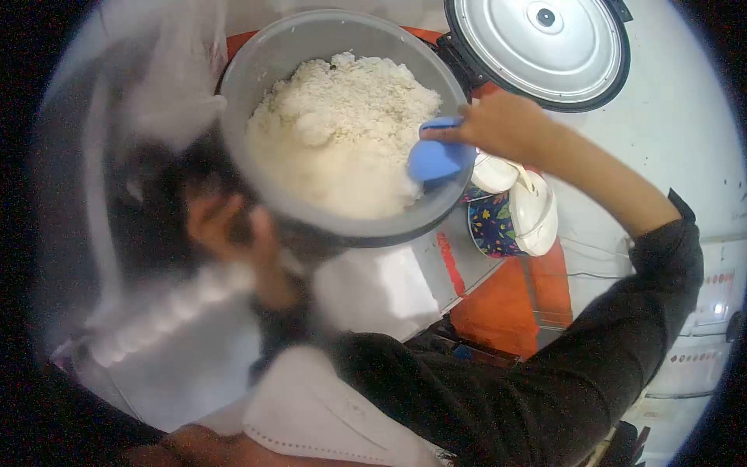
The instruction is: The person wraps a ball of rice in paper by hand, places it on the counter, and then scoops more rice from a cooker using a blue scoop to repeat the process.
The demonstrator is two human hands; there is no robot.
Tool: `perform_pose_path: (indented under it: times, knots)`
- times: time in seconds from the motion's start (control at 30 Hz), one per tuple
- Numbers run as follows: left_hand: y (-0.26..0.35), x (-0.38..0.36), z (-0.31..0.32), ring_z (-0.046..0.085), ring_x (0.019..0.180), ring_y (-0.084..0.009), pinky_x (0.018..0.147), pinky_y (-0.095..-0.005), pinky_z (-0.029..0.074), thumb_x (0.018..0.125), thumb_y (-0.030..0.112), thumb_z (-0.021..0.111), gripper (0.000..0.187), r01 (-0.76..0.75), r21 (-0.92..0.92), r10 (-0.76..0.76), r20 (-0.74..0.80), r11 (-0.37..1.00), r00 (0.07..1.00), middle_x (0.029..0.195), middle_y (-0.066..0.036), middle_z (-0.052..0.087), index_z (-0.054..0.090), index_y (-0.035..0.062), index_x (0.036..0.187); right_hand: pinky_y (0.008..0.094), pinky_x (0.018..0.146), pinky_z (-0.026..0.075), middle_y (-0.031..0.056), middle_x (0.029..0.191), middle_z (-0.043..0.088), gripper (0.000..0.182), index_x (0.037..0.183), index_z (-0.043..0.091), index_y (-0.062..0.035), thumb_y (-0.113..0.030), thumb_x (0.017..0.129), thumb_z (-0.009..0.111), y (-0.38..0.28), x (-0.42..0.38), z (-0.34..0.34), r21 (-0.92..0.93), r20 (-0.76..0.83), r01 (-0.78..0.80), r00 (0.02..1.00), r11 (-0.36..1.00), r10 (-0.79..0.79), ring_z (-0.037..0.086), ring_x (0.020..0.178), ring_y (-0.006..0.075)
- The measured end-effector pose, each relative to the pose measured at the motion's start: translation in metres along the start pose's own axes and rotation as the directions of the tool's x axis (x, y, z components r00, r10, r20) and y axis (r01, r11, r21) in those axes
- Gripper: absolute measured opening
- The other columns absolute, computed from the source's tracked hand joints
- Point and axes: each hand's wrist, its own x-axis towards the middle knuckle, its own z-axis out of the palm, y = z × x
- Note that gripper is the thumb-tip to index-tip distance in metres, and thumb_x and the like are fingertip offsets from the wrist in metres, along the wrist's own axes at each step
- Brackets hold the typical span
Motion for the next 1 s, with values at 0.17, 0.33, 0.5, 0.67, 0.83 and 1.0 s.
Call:
perform_pose_path:
  times: [0.17, 0.33, 0.5, 0.67, 0.83, 1.0]
  knots:
    - [0.008, 0.007, -0.002, 0.041, 0.117, -0.046, 0.099, -0.0632, 0.035, 0.073, 0.026, 0.064, 0.025, 0.006, 0.008, -0.006, -0.001, 1.0, 1.0, 0.1, -0.011, 0.04, 0.059, 0.0086, 0.09, 0.0367, 0.043, 0.05, 0.0123, 0.08, 0.058, 0.063, 0.142, 0.027, -0.0377, -0.017, 0.088, 0.049, -0.028, 0.037, 0.053, 0.069, -0.167, -0.005, 0.986, 0.998, 0.016, 0.062, 0.053, 0.0246]
    - [0.008, 0.0, 0.001, 0.043, 0.114, -0.0429, 0.099, -0.0646, 0.034, 0.074, 0.028, 0.064, 0.024, 0.037, -0.017, -0.037, -0.021, 0.999, 0.999, 0.1, -0.011, 0.039, 0.058, 0.0087, 0.089, 0.0325, 0.037, 0.047, 0.0125, 0.08, 0.055, 0.072, 0.145, 0.022, -0.0337, -0.012, 0.084, 0.054, -0.057, 0.103, 0.06, 0.103, -0.366, -0.099, 0.921, 0.99, 0.131, 0.059, 0.047, 0.0209]
    - [0.003, 0.008, -0.009, 0.044, 0.113, -0.042, 0.1, -0.062, 0.036, 0.073, 0.028, 0.065, 0.025, -0.033, 0.046, 0.03, 0.066, 0.998, 0.997, 0.098, -0.01, 0.04, 0.059, 0.0096, 0.089, 0.0361, 0.045, 0.051, 0.0108, 0.077, 0.058, 0.067, 0.142, 0.028, -0.0401, -0.008, 0.087, 0.049, -0.023, 0.156, 0.049, 0.093, -0.387, 0.036, 0.922, 0.995, 0.003, 0.062, 0.055, 0.0261]
    - [0.0, 0.004, 0.002, 0.043, 0.116, -0.0453, 0.099, -0.0611, 0.037, 0.073, 0.028, 0.065, 0.025, -0.032, -0.012, 0.032, -0.026, 0.999, 0.999, 0.099, -0.01, 0.04, 0.059, 0.0096, 0.089, 0.0344, 0.048, 0.052, 0.0065, 0.091, 0.063, 0.065, 0.137, 0.034, -0.0458, -0.01, 0.085, 0.049, 0.019, 0.045, -0.021, 0.048, -0.244, -0.064, 0.967, 0.997, 0.074, 0.062, 0.057, 0.0221]
    - [0.006, 0.005, -0.003, 0.041, 0.118, -0.0473, 0.1, -0.061, 0.036, 0.073, 0.027, 0.065, 0.025, -0.005, -0.008, 0.005, 0.002, 1.0, 1.0, 0.099, -0.009, 0.04, 0.059, 0.0095, 0.09, 0.0346, 0.044, 0.052, 0.012, 0.081, 0.06, 0.06, 0.139, 0.032, -0.0428, -0.015, 0.088, 0.044, -0.044, 0.024, 0.03, 0.118, -0.132, 0.148, 0.982, 0.982, -0.133, 0.064, 0.057, 0.023]
    - [0.004, -0.001, 0.002, 0.041, 0.117, -0.046, 0.101, -0.0641, 0.032, 0.074, 0.027, 0.064, 0.025, 0.037, -0.042, -0.04, -0.07, 0.998, 0.997, 0.1, -0.009, 0.039, 0.058, 0.0092, 0.09, 0.0352, 0.04, 0.05, 0.0126, 0.077, 0.057, 0.058, 0.14, 0.032, -0.0399, -0.017, 0.088, 0.045, -0.055, 0.053, 0.044, 0.092, -0.216, 0.249, 0.95, 0.964, -0.225, 0.063, 0.053, 0.0228]
